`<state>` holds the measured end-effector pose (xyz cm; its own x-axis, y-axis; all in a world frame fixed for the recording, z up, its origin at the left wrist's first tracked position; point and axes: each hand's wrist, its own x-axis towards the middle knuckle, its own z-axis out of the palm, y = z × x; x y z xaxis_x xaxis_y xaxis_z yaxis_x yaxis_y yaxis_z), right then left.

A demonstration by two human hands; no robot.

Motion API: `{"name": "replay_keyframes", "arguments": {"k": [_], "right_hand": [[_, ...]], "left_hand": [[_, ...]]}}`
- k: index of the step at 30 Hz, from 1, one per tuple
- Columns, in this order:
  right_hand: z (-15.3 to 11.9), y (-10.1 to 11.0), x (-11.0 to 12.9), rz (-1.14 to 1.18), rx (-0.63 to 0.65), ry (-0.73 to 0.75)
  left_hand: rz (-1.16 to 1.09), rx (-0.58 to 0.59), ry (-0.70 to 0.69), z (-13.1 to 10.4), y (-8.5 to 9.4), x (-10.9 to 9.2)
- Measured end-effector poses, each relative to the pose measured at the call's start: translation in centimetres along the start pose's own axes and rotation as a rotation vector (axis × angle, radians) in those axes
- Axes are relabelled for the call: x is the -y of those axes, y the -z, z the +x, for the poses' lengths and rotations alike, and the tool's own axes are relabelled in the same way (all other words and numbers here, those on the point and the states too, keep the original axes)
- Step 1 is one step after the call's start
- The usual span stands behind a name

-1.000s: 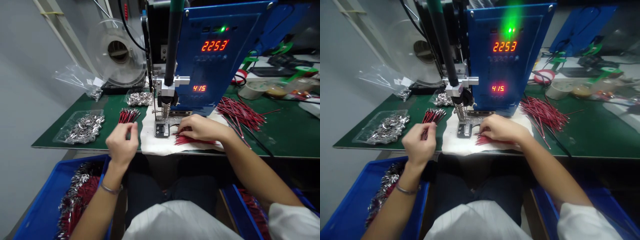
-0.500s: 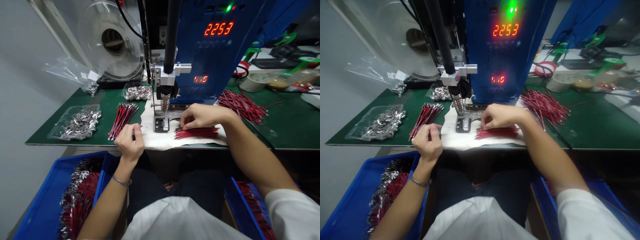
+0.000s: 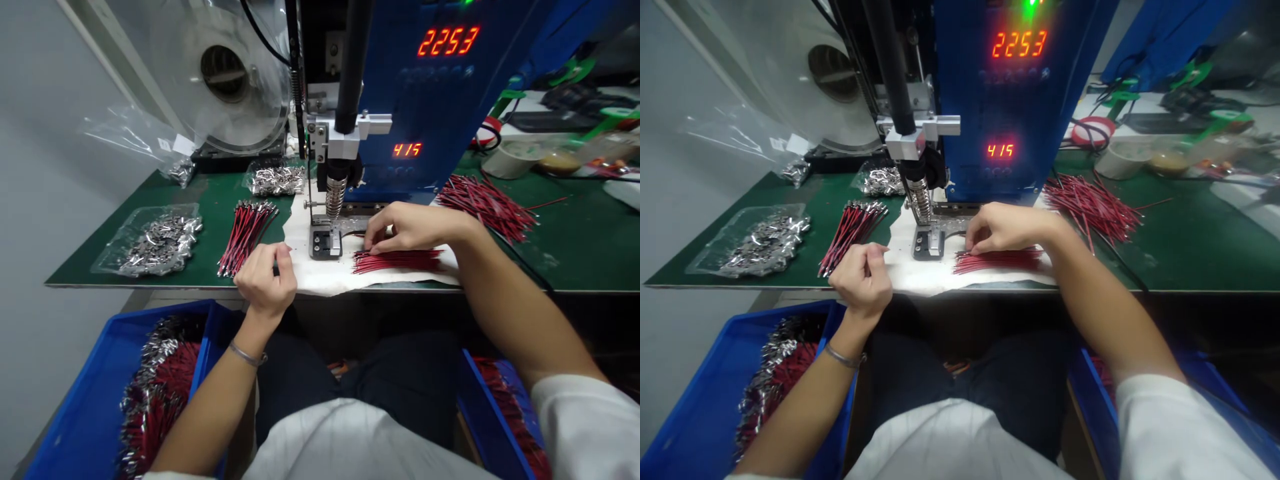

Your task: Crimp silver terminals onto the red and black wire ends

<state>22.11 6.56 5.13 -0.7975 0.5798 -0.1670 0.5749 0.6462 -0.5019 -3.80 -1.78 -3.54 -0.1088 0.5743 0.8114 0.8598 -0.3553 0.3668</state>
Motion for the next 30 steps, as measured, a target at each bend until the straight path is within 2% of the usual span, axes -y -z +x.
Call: {"name": "replay_keyframes", "arguments": {"k": [7, 17, 24, 30], "right_hand": [[0.1, 0.0, 0.0, 0.025, 0.001, 0.02], [0.1, 0.0, -0.1, 0.074, -0.002, -0.045], [0.0, 0.0, 0.4, 0.01, -0.09, -0.057], [0.1, -0.1, 0.9, -0.039, -0.062, -0.075]], "left_hand": [[-0.021, -0.013, 0.019, -0.1, 0.0, 0.0], [-0.013, -0.032, -0.003, 0.0, -0.1, 0.0], [0.015, -0.043, 0.012, 0.0, -0.1, 0.1], [0.02, -0.05, -0.001, 0.2, 0.0, -0.4]]}}
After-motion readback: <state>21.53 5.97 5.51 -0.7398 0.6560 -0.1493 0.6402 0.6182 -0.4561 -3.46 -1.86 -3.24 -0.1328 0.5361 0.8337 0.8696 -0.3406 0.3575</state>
